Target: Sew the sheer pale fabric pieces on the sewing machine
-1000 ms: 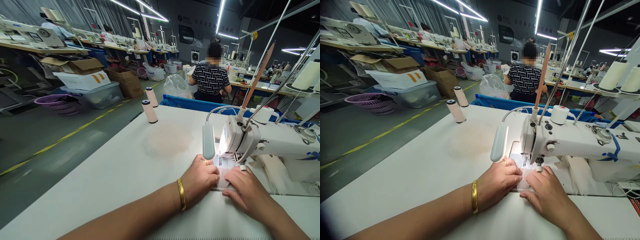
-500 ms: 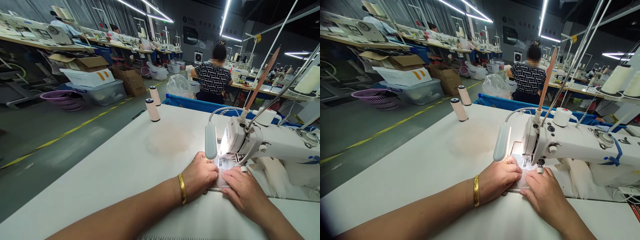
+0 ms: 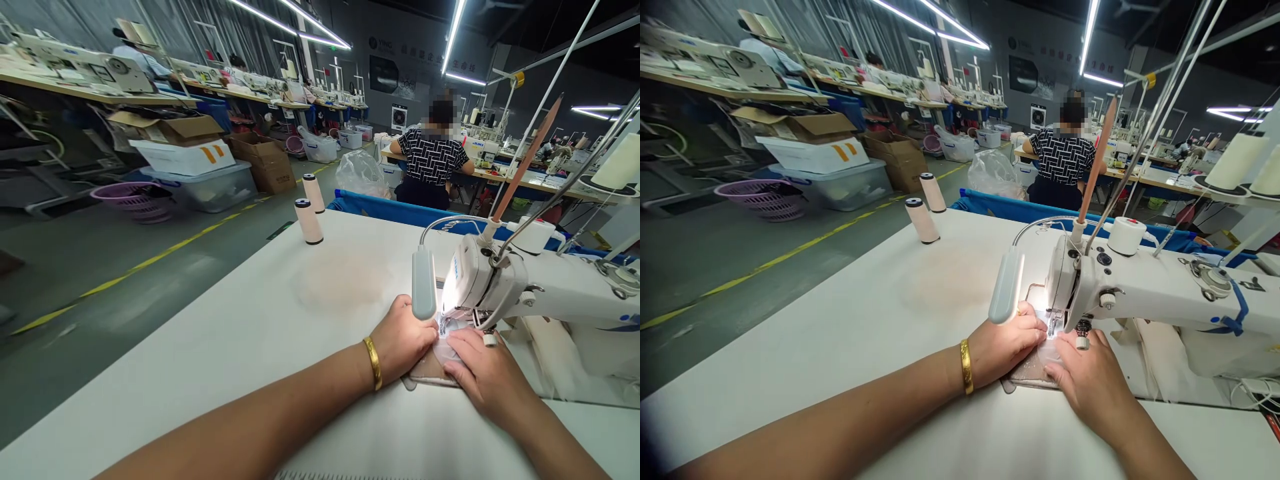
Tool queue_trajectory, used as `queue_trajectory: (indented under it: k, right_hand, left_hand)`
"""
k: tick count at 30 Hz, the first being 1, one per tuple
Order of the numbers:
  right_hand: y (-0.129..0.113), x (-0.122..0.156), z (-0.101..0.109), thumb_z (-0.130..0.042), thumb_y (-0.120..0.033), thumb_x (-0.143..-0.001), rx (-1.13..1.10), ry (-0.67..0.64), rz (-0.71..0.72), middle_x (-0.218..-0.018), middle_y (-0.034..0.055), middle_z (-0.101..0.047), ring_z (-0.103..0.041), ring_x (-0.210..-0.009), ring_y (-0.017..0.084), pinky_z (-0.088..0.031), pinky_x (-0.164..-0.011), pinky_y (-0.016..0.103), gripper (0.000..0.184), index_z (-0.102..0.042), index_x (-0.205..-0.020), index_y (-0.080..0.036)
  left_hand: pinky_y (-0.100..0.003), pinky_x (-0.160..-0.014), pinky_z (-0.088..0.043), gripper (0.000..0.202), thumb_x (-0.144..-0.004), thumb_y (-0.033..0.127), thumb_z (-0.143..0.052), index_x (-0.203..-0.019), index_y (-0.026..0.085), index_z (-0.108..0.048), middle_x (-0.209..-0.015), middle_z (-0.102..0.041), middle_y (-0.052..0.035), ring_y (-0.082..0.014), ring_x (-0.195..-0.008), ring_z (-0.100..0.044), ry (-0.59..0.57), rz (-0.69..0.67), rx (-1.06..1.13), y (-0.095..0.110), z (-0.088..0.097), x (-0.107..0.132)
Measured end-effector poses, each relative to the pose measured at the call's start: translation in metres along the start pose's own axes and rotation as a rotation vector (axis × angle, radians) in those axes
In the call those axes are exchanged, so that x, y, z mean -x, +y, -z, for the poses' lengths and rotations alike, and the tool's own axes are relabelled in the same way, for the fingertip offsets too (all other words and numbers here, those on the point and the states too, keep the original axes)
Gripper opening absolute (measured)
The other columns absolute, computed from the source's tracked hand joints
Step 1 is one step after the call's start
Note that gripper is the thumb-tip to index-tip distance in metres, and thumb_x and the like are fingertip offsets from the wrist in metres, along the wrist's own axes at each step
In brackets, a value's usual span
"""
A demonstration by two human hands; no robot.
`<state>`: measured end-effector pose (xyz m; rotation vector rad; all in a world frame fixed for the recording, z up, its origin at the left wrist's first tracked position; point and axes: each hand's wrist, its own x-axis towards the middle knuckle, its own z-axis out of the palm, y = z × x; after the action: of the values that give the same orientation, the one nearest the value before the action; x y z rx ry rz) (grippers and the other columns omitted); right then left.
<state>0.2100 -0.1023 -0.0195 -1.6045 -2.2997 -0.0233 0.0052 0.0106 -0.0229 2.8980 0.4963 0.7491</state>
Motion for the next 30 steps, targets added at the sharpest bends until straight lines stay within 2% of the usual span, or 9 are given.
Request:
queue_trajectory:
  k: [8,12,16,18,20,22,25,27,30]
  right_hand:
    - [0.008,0.003,-0.010,-0.045,-0.029,-0.107,0.064,0.026,-0.030,-0.128,0.0133,-0.071,-0.064,-0.114,0.033,-0.054,-0.095,0.052,0.035,-0.065,-0.135,-0.022]
    - [0.010,0.005,-0.011,-0.042,-0.030,-0.108,0.073,0.032,-0.031,-0.122,0.0165,-0.072,-0.064,-0.116,0.035,-0.055,-0.095,0.054,0.038,-0.065,-0.137,-0.019]
    - [0.008,0.006,-0.006,-0.043,-0.029,-0.108,0.053,0.106,-0.001,-0.123,0.0160,-0.072,-0.063,-0.117,0.035,-0.056,-0.094,0.053,0.036,-0.065,-0.134,-0.019]
    - [0.005,0.007,-0.003,-0.043,-0.026,-0.108,0.025,0.141,0.031,-0.125,0.0148,-0.072,-0.063,-0.117,0.034,-0.056,-0.095,0.053,0.033,-0.064,-0.132,-0.020]
    - [0.002,0.008,0.001,-0.044,-0.022,-0.108,-0.019,0.162,0.090,-0.126,0.0135,-0.072,-0.063,-0.119,0.033,-0.055,-0.097,0.052,0.031,-0.062,-0.132,-0.021]
    - [-0.002,0.008,0.003,-0.045,-0.018,-0.107,-0.073,0.174,0.161,-0.129,0.0122,-0.071,-0.062,-0.121,0.031,-0.054,-0.099,0.049,0.032,-0.058,-0.136,-0.021]
    - [-0.007,0.005,0.006,-0.045,-0.014,-0.105,-0.120,0.170,0.231,-0.136,0.0130,-0.067,-0.059,-0.125,0.029,-0.053,-0.098,0.045,0.038,-0.051,-0.142,-0.019]
    - [-0.009,0.003,0.006,-0.043,-0.011,-0.103,-0.130,0.127,0.224,-0.126,0.0123,-0.069,-0.062,-0.117,0.028,-0.054,-0.088,0.041,0.034,-0.055,-0.135,-0.019]
    - [-0.009,0.002,0.006,-0.041,-0.008,-0.100,-0.131,0.044,0.171,-0.096,0.0071,-0.069,-0.062,-0.091,0.025,-0.049,-0.069,0.035,0.025,-0.061,-0.107,-0.021]
  left_hand:
    - [-0.041,-0.093,-0.048,0.025,-0.100,0.018,-0.048,-0.091,0.021,-0.071,-0.091,-0.072,-0.0061,-0.0236,-0.095,-0.063,0.000,0.068,0.048,-0.004,-0.002,-0.002]
    - [-0.044,-0.094,-0.048,0.012,-0.092,0.026,-0.062,-0.101,0.021,-0.069,-0.102,-0.070,-0.0078,-0.0277,-0.101,-0.060,-0.041,0.175,0.044,-0.009,-0.009,-0.003]
    - [-0.047,-0.089,-0.049,0.025,-0.087,0.039,-0.070,-0.106,0.022,-0.067,-0.112,-0.066,-0.0110,-0.0319,-0.102,-0.056,-0.114,0.242,-0.035,-0.007,-0.005,-0.007]
    - [-0.048,-0.087,-0.048,0.024,-0.087,0.042,-0.070,-0.099,0.021,-0.067,-0.108,-0.064,-0.0118,-0.0326,-0.100,-0.055,-0.119,0.237,-0.102,-0.002,0.002,-0.008]
    - [-0.051,-0.090,-0.046,0.023,-0.086,0.041,-0.070,-0.083,0.019,-0.064,-0.103,-0.064,-0.0123,-0.0340,-0.102,-0.055,-0.097,0.209,-0.154,0.006,0.010,-0.005]
    - [-0.053,-0.094,-0.043,0.027,-0.085,0.037,-0.071,-0.072,0.018,-0.057,-0.098,-0.065,-0.0107,-0.0328,-0.100,-0.056,-0.093,0.159,-0.134,0.014,0.014,0.000]
    - [-0.049,-0.094,-0.043,0.021,-0.081,0.033,-0.075,-0.076,0.020,-0.059,-0.088,-0.066,-0.0041,-0.0244,-0.086,-0.057,-0.131,0.075,-0.005,0.024,0.013,0.009]
    - [-0.045,-0.091,-0.044,0.018,-0.079,0.031,-0.076,-0.084,0.022,-0.062,-0.086,-0.066,-0.0014,-0.0203,-0.077,-0.055,-0.140,0.043,0.053,0.027,0.011,0.014]
    - [-0.041,-0.084,-0.045,0.016,-0.082,0.029,-0.074,-0.086,0.021,-0.061,-0.086,-0.067,-0.0019,-0.0185,-0.073,-0.055,-0.145,0.032,0.073,0.028,0.013,0.016]
